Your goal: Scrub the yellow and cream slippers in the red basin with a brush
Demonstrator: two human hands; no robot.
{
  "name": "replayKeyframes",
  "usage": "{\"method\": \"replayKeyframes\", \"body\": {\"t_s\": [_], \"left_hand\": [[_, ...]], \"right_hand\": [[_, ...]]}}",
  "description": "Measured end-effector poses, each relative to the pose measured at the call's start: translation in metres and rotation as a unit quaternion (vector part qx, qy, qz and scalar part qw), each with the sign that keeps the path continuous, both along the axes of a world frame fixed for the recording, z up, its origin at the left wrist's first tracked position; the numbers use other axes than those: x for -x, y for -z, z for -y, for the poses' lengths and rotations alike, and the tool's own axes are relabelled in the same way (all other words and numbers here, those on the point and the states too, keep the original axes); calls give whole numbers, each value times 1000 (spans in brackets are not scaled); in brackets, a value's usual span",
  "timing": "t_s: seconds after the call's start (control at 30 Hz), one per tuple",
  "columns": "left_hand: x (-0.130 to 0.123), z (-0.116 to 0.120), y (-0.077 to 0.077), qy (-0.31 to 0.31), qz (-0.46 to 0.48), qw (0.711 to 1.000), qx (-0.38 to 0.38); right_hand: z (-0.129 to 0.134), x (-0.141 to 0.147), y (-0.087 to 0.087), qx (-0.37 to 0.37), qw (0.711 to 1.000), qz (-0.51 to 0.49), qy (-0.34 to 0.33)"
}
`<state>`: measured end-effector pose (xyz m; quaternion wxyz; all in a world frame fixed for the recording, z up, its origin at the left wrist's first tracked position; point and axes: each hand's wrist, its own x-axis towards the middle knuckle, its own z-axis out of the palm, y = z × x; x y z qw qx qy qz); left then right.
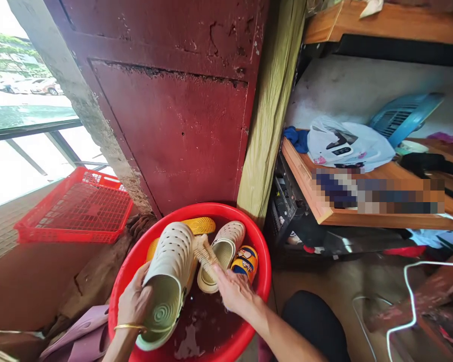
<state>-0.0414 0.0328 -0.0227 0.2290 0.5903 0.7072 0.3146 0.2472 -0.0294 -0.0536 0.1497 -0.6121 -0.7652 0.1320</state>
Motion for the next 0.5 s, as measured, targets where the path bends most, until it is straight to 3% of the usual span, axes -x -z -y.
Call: {"method": "replayKeyframes", "body": {"t_s": [0.1,0.2,0.33,0.5], "left_hand": [[3,-4,1,-38,39,999,7],[0,-7,7,-49,56,997,27],[-12,-8,23,-11,94,994,52],[-17,-11,45,25,47,998,44]], "right_hand": [[23,12,7,12,997,62,-45],[33,20,10,23,994,100,-37],[24,28,9,69,992,96,-36],[6,35,8,133,987,84,-29]]}}
